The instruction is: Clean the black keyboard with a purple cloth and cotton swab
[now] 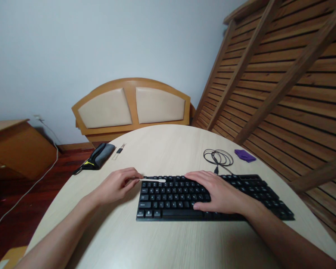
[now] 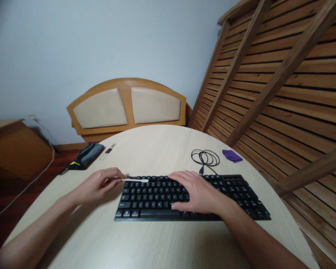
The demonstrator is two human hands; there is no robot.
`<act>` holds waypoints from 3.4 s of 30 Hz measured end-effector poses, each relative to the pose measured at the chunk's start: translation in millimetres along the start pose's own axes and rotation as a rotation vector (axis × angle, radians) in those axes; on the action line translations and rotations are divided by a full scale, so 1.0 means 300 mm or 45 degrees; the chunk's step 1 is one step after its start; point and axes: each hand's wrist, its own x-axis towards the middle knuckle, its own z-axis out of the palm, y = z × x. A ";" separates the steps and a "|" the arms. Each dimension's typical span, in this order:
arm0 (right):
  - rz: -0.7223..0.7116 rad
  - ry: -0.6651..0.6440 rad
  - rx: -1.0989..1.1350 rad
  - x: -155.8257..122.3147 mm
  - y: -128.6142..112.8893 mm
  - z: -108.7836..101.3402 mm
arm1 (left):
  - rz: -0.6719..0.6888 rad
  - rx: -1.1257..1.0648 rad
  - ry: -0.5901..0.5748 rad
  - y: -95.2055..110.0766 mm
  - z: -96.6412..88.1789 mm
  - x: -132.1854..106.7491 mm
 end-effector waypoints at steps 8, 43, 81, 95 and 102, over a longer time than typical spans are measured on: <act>0.006 -0.007 -0.018 0.001 -0.002 -0.001 | 0.021 -0.024 -0.009 -0.004 -0.018 -0.001; 0.016 -0.050 -0.098 0.002 0.000 -0.003 | 0.036 -0.120 -0.125 -0.016 -0.022 0.003; 0.011 -0.014 -0.013 0.004 -0.005 -0.004 | -0.012 -0.109 -0.124 -0.018 -0.023 0.003; 0.015 -0.033 -0.047 0.004 -0.007 -0.004 | -0.122 -0.031 -0.023 -0.049 -0.062 -0.019; 0.008 -0.021 -0.018 0.004 -0.007 -0.004 | -0.077 -0.042 0.020 -0.074 -0.075 -0.026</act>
